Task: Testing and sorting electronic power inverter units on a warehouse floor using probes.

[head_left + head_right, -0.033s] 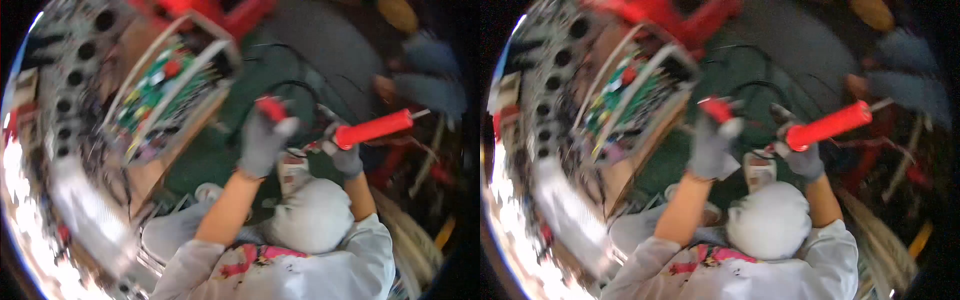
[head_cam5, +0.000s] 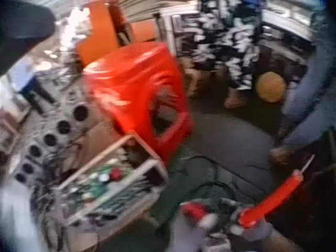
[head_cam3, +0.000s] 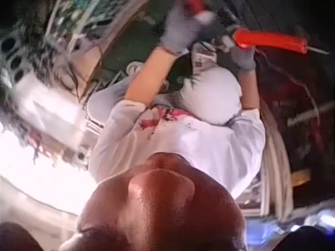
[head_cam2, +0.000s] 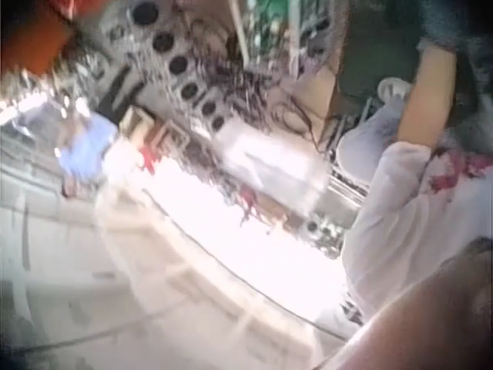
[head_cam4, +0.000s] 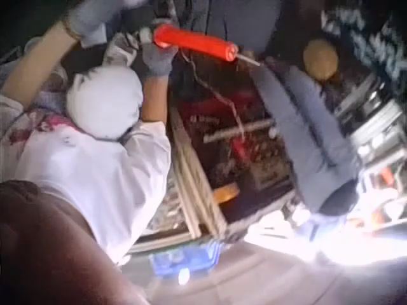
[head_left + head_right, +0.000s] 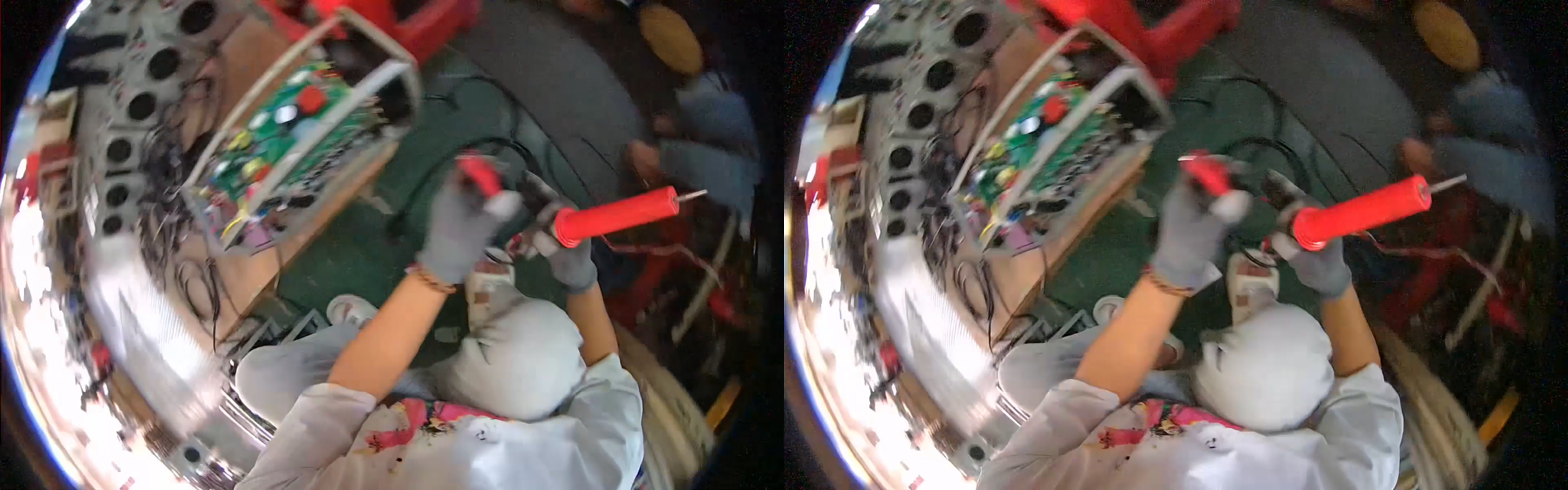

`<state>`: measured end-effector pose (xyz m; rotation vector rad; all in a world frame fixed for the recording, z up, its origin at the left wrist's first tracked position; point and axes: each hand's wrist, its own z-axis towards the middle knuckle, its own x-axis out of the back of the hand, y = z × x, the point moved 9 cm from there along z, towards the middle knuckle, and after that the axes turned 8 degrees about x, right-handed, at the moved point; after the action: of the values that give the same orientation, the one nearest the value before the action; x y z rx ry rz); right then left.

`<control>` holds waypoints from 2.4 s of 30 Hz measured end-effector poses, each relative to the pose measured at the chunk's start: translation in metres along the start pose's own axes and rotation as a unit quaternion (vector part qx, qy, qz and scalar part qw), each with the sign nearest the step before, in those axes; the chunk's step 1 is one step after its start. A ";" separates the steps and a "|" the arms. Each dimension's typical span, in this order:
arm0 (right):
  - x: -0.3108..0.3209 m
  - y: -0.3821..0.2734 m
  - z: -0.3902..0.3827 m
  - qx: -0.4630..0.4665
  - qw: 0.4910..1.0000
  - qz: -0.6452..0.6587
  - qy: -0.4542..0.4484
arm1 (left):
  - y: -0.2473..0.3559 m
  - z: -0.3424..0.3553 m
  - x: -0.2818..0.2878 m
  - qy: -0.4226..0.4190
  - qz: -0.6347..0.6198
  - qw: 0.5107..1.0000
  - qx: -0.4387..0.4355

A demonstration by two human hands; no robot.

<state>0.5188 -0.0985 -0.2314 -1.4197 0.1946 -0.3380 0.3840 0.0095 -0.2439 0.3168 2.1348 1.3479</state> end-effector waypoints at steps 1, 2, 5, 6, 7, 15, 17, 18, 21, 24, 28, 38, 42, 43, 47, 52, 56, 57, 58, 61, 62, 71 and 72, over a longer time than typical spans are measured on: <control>-0.013 0.007 0.011 0.036 0.999 0.016 -0.013 | 0.001 0.005 -0.012 -0.027 -0.044 0.999 -0.013; -0.022 0.013 0.016 0.047 0.997 0.045 -0.028 | -0.002 0.009 -0.022 -0.075 -0.119 0.989 0.037; -0.025 0.046 0.008 -0.052 0.978 0.197 0.047 | 0.043 -0.006 -0.001 0.041 0.234 0.971 -0.017; -0.022 0.050 -0.002 -0.083 0.979 0.176 0.055 | 0.070 -0.014 -0.002 0.081 0.526 0.843 -0.076; -0.018 0.056 -0.012 -0.114 0.976 0.171 0.065 | 0.111 -0.032 0.015 0.153 0.538 0.813 -0.163; 0.045 0.087 -0.087 -0.138 0.952 0.194 0.192 | 0.188 0.009 0.135 0.144 0.744 0.649 -0.069; 0.053 0.090 -0.110 -0.150 0.945 0.182 0.227 | 0.185 0.024 0.136 0.127 0.720 0.678 -0.075; 0.053 0.092 -0.119 -0.153 0.939 0.209 0.227 | 0.185 0.031 0.140 0.145 0.723 0.673 -0.060; 0.055 0.089 -0.131 -0.147 0.928 0.231 0.253 | 0.185 0.034 0.131 0.148 0.744 0.642 -0.110; 0.066 0.077 -0.137 -0.130 0.927 0.212 0.281 | 0.190 0.023 0.120 0.144 0.748 0.629 -0.158; 0.080 0.069 -0.152 -0.152 0.908 0.254 0.298 | 0.207 0.005 0.084 0.142 0.745 0.632 -0.161; 0.105 0.072 -0.197 -0.126 0.889 0.333 0.287 | 0.182 0.053 -0.076 -0.024 0.691 0.716 -0.101; 0.089 0.100 -0.208 -0.187 0.847 0.414 0.275 | 0.104 0.099 -0.129 -0.101 0.736 0.646 -0.174; 0.077 0.108 -0.211 -0.224 0.825 0.451 0.258 | 0.083 0.114 -0.135 -0.094 0.753 0.633 -0.154; 0.069 0.106 -0.200 -0.143 0.930 0.284 0.184 | 0.041 0.161 -0.161 -0.094 0.803 0.549 -0.211; 0.046 0.130 -0.193 -0.213 0.948 0.195 0.133 | 0.002 0.206 -0.135 -0.149 0.781 0.593 -0.128; 0.036 0.131 -0.166 -0.178 0.956 0.216 0.088 | -0.004 0.194 -0.146 -0.212 0.739 0.594 -0.238; 0.034 0.129 -0.163 -0.181 0.930 0.298 0.113 | -0.001 0.186 -0.150 -0.207 0.736 0.586 -0.267; 0.030 0.129 -0.163 -0.208 0.899 0.363 0.127 | 0.002 0.180 -0.153 -0.190 0.744 0.571 -0.290; 0.029 0.107 -0.161 -0.199 0.897 0.375 0.123 | -0.004 0.154 -0.143 -0.217 0.766 0.570 -0.206; 0.029 0.101 -0.164 -0.210 0.894 0.377 0.122 | 0.001 0.146 -0.145 -0.224 0.745 0.586 -0.225; 0.049 0.070 -0.143 -0.038 0.935 0.325 0.138 | -0.031 0.199 -0.110 -0.254 0.773 0.577 -0.073; 0.046 0.077 -0.144 -0.081 0.930 0.329 0.145 | -0.037 0.208 -0.102 -0.249 0.783 0.570 -0.025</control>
<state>0.5231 -0.2394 -0.3255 -1.3731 0.9349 0.0305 0.5922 0.0967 -0.3065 2.6017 0.8869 1.6262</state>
